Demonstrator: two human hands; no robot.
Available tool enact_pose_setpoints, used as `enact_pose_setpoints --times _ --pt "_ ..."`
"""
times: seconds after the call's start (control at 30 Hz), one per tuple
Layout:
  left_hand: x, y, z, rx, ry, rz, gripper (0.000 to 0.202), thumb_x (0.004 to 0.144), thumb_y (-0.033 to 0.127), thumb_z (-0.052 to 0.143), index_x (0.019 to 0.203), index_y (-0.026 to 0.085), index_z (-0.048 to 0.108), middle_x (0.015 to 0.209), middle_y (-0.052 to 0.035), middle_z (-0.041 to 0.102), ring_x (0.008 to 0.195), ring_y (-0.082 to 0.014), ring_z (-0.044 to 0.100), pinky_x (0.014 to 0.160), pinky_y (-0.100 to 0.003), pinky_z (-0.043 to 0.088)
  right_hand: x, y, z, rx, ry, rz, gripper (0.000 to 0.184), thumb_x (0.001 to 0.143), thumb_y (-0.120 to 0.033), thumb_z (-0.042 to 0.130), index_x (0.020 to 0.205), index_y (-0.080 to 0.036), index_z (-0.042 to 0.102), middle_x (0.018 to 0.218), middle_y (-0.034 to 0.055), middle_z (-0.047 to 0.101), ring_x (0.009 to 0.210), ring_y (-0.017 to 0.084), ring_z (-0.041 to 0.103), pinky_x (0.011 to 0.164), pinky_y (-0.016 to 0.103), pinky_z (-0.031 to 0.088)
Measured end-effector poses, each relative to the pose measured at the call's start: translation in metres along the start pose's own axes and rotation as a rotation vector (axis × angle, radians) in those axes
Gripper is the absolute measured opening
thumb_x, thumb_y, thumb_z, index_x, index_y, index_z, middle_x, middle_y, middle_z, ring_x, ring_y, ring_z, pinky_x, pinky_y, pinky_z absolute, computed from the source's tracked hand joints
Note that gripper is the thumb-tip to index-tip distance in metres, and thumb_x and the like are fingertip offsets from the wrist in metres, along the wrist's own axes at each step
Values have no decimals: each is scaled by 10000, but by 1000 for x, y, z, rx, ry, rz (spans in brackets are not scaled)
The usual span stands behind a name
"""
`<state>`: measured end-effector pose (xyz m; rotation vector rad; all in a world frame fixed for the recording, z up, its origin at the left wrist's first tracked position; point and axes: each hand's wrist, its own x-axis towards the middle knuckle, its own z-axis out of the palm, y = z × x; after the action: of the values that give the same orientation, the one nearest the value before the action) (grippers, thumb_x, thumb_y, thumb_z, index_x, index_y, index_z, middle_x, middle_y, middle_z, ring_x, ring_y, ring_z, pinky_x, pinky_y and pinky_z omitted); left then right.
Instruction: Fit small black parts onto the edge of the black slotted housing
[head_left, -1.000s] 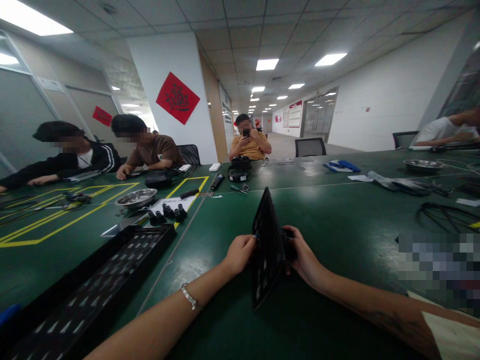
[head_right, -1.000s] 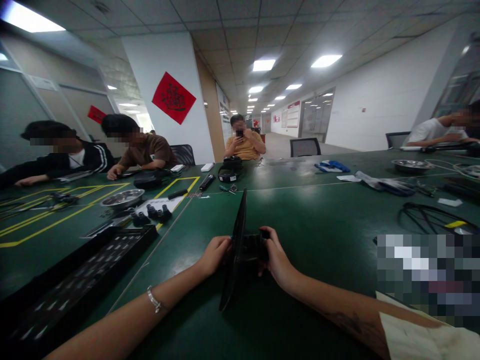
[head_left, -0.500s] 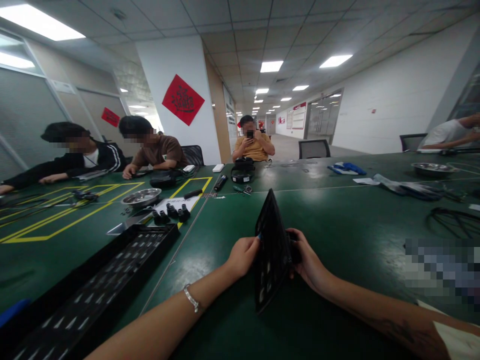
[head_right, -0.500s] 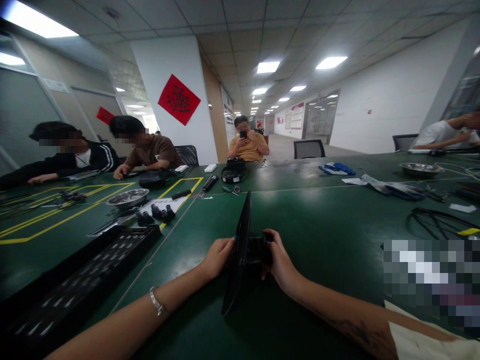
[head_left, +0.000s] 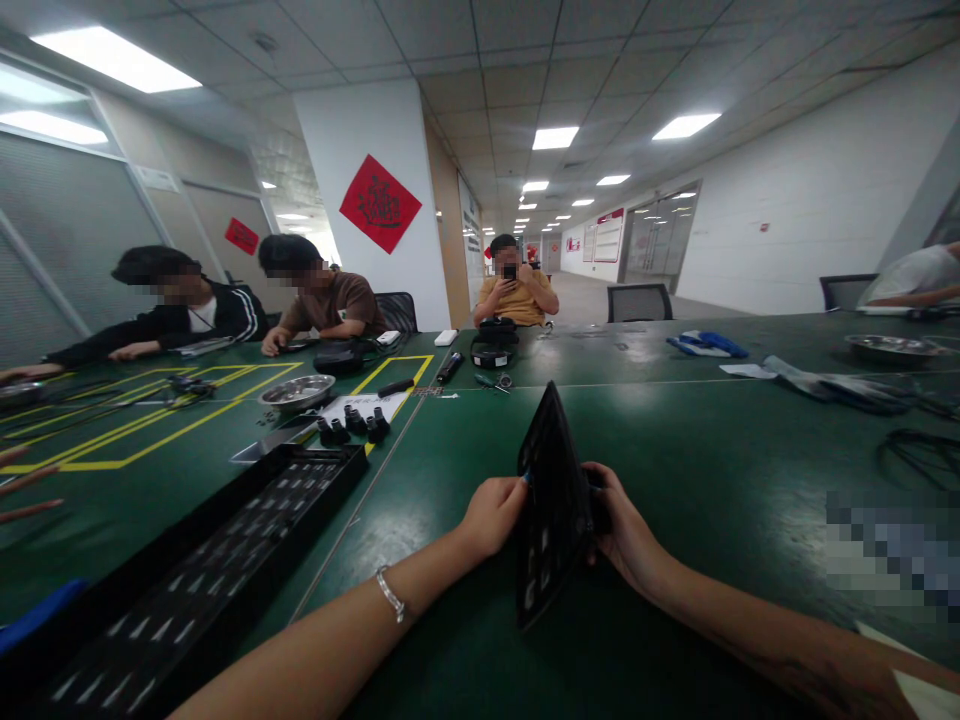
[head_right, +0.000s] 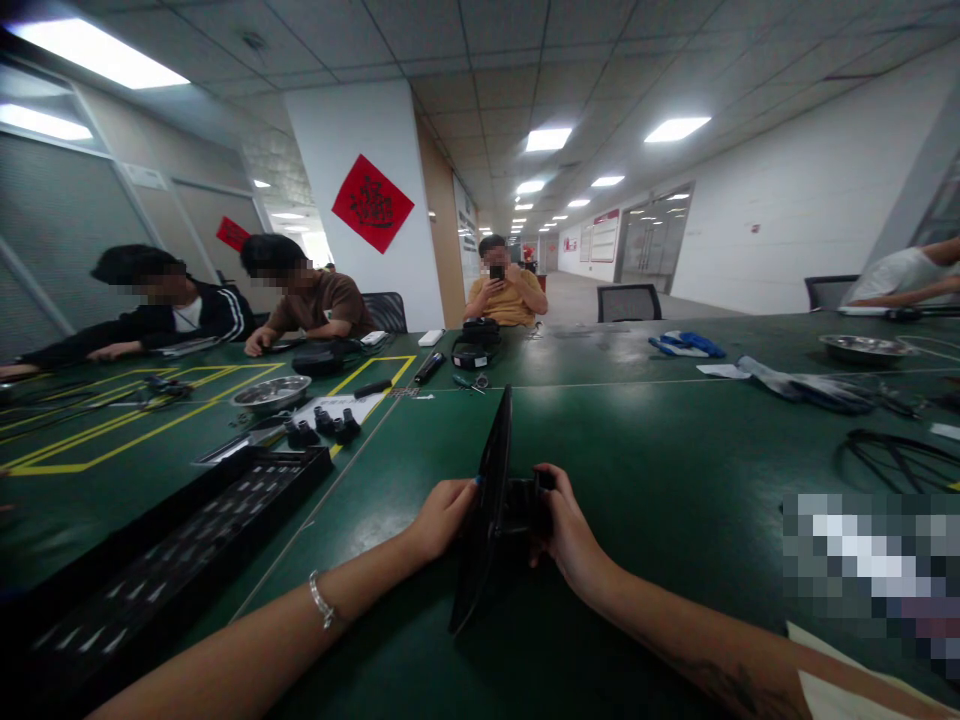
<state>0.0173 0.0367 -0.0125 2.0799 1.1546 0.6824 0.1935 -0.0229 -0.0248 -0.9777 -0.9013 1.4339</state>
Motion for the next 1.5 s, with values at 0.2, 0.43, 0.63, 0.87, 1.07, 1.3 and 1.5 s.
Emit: enact_pose_setpoints --times 0.2,0.43,0.63,0.87,1.07,1.3,1.5 --pt "0 -8 4 -88 2 -28 594 820 626 106 529 178 366 500 14 333 504 -115 333 474 -236 268 -1 -2 1 -8 -1 6 434 765 -323 406 1183 -261 305 623 -48 497 404 111 487 319 209 397" --pt "1 -5 4 -84 1 -63 587 800 655 191 552 166 400 517 18 346 523 -112 336 472 -236 245 -1 -2 0 8 -8 1 431 782 -306 399 1196 -255 292 639 -39 511 392 109 490 317 209 396" --pt "2 -8 4 -113 -10 -53 565 806 640 204 563 167 394 507 24 339 501 -107 325 463 -238 225 2 -1 0 3 -15 0 420 787 -292 385 1194 -255 287 627 -39 515 394 112 491 316 208 399" --pt "2 -8 4 -98 -18 -52 579 804 644 195 572 162 419 502 16 364 505 -118 354 473 -241 245 1 -1 0 3 -18 2 393 799 -305 380 1179 -257 289 646 -31 516 412 118 507 314 203 401" --pt "1 -3 3 -71 -12 -58 587 804 632 180 577 156 437 515 11 373 531 -123 361 486 -238 255 2 0 1 8 0 -1 399 779 -291 390 1165 -263 291 637 -39 508 393 119 497 292 209 400" --pt "1 -6 3 -93 -14 -58 572 800 637 194 558 163 404 502 17 347 513 -114 341 466 -232 243 1 0 0 -3 0 8 402 793 -290 375 1184 -255 293 625 -35 514 402 124 501 305 212 402" --pt "1 -7 3 -125 -25 -42 563 798 647 210 571 165 393 519 19 348 505 -108 334 459 -230 249 1 1 -1 4 -17 4 376 806 -295 371 1173 -261 295 632 -33 518 405 120 494 310 211 404"
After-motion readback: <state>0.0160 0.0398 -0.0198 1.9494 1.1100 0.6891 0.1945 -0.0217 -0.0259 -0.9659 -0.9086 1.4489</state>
